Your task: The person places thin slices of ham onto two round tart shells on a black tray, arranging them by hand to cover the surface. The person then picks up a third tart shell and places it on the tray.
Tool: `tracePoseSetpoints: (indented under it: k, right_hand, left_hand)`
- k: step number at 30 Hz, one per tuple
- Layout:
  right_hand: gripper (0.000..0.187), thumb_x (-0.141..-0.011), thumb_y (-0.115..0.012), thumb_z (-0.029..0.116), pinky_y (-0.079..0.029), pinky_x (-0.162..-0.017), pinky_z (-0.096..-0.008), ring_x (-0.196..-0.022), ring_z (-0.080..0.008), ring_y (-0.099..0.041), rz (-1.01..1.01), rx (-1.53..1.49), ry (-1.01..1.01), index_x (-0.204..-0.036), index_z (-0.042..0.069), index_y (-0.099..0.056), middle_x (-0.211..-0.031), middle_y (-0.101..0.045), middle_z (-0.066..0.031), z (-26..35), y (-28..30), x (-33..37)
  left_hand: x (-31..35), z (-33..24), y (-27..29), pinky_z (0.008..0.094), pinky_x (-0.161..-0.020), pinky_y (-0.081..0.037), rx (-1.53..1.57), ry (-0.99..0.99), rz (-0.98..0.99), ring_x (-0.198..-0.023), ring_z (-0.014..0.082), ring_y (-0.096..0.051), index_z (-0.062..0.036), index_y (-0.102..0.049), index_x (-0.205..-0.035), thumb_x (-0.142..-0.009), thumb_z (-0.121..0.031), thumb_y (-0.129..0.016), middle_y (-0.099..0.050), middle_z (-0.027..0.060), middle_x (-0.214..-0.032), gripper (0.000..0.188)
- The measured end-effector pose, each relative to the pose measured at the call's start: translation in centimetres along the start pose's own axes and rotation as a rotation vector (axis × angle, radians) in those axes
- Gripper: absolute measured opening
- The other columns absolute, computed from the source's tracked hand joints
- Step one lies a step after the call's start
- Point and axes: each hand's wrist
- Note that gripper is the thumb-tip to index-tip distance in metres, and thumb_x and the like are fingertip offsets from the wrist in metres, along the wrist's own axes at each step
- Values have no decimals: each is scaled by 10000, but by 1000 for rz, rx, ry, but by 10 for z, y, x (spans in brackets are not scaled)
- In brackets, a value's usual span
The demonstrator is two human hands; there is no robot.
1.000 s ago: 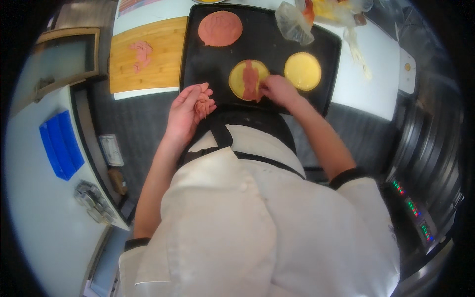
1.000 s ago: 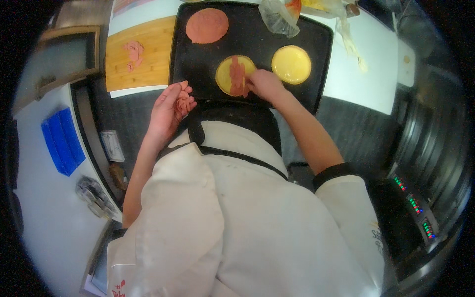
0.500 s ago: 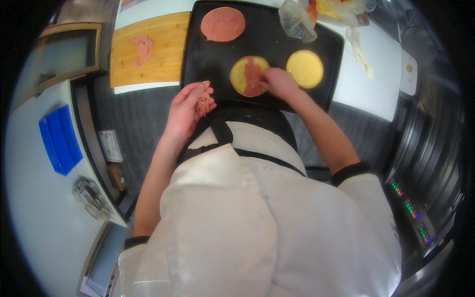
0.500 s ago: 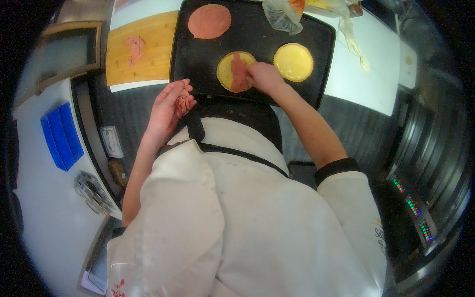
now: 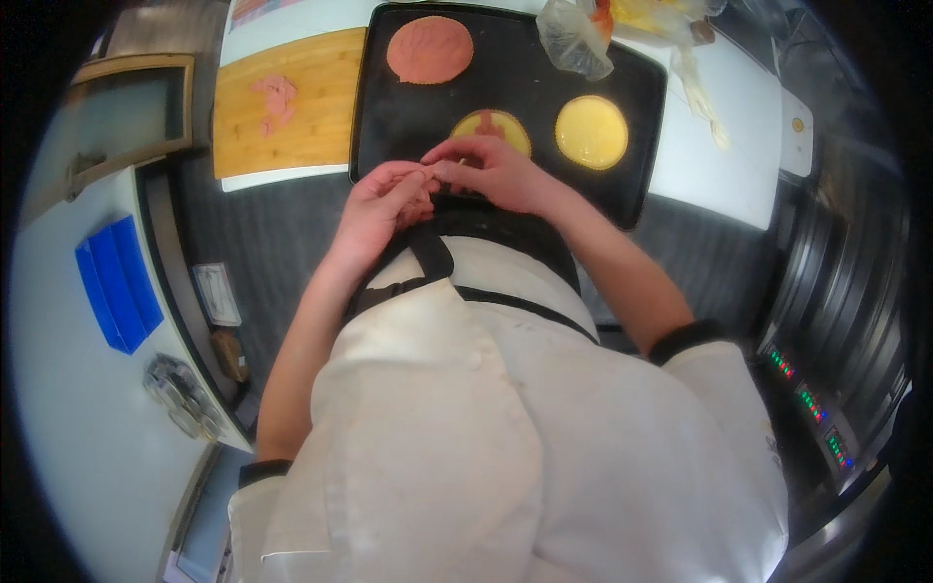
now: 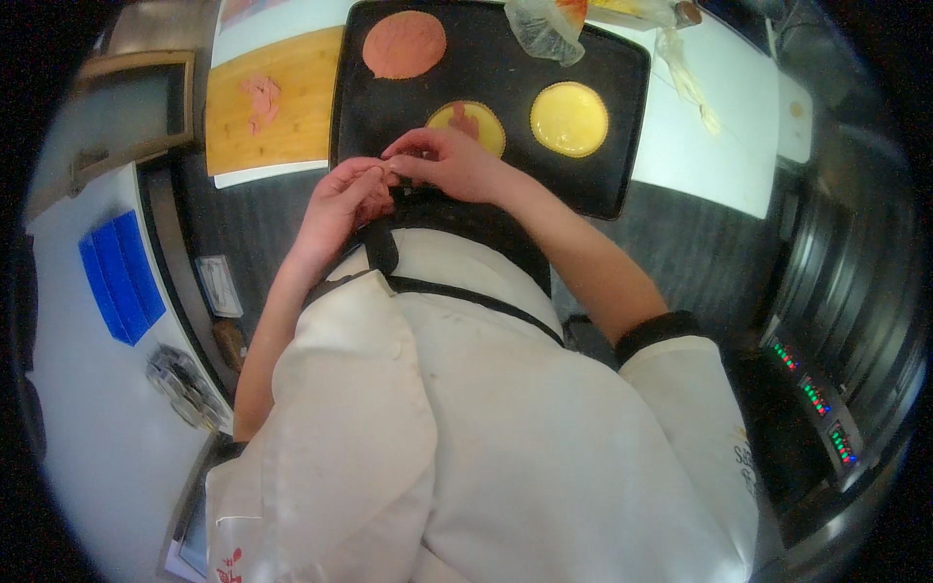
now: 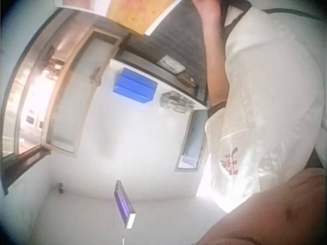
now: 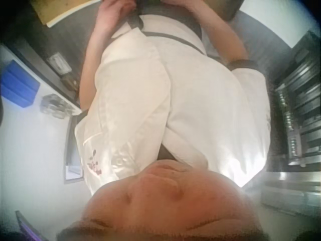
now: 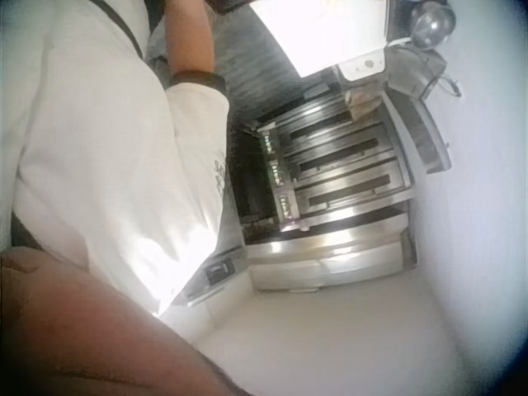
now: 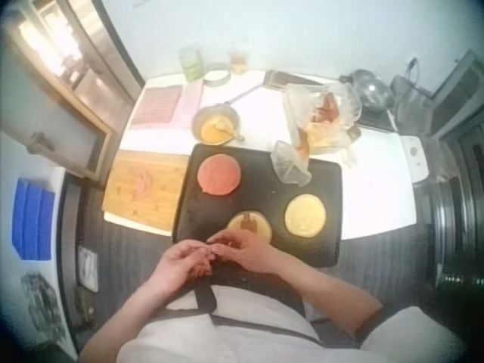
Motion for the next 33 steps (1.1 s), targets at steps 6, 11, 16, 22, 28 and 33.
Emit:
tracePoseSetpoints:
  k: [6, 11, 16, 22, 28, 33]
  right_hand:
    - [239, -995, -696, 235, -523, -736, -240, -819, -77, -642, -114, 69, -61, -1123, 33, -695, -932, -701, -19, -2, 5, 3]
    - [229, -983, -675, 199, -535, -741, -280, -814, -139, -661, -404, 162, -100, -1093, -1, -696, -885, -708, -64, -40, 65, 10]
    - [257, -977, -676, 220, -538, -769, -305, -848, -155, -667, -278, 253, -318, -1111, 1, -700, -913, -722, -84, -71, 100, 19]
    - [212, -959, -704, 229, -523, -765, -322, -832, -153, -652, 99, 475, -307, -1038, 33, -727, -914, -724, -60, -91, 105, 23]
    - [166, -933, -716, 192, -526, -770, -366, -837, -203, -666, 321, 537, -329, -982, 36, -740, -892, -726, -91, -95, 109, 16]
    - [165, -918, -693, 220, -552, -807, -455, -923, -341, -698, 118, 930, -200, -994, 84, -746, -949, -735, -145, -100, 107, 8]
  left_hand:
    - [2, -3, -4, 274, -775, -566, -24, 64, -1, -837, 144, -662, -19, -645, -1232, -1043, -136, -614, -715, 96, -1056, 225]
    - [1, 5, 4, 279, -836, -580, 8, 81, -33, -903, 134, -675, -31, -626, -1283, -1041, -137, -609, -719, 88, -1106, 264]
    - [3, 2, 1, 304, -897, -583, -9, 116, -61, -945, 154, -686, -25, -599, -1301, -1037, -129, -613, -713, 106, -1152, 284]
    - [4, -1, 0, 303, -898, -582, -25, 120, -60, -950, 153, -694, -29, -610, -1262, -1022, -120, -641, -726, 104, -1154, 258]
    - [1, 1, -3, 285, -840, -586, 33, 121, -78, -879, 142, -694, -20, -630, -1201, -1011, -105, -662, -745, 111, -1113, 211]
    - [-1, 3, 0, 280, -827, -586, 21, 122, -73, -873, 140, -697, -18, -634, -1185, -1020, -119, -653, -746, 111, -1116, 194]
Point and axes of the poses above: each hand's wrist, its own x-axis away from the middle knuckle, its own y-axis out of the back of the hand, z = x × y
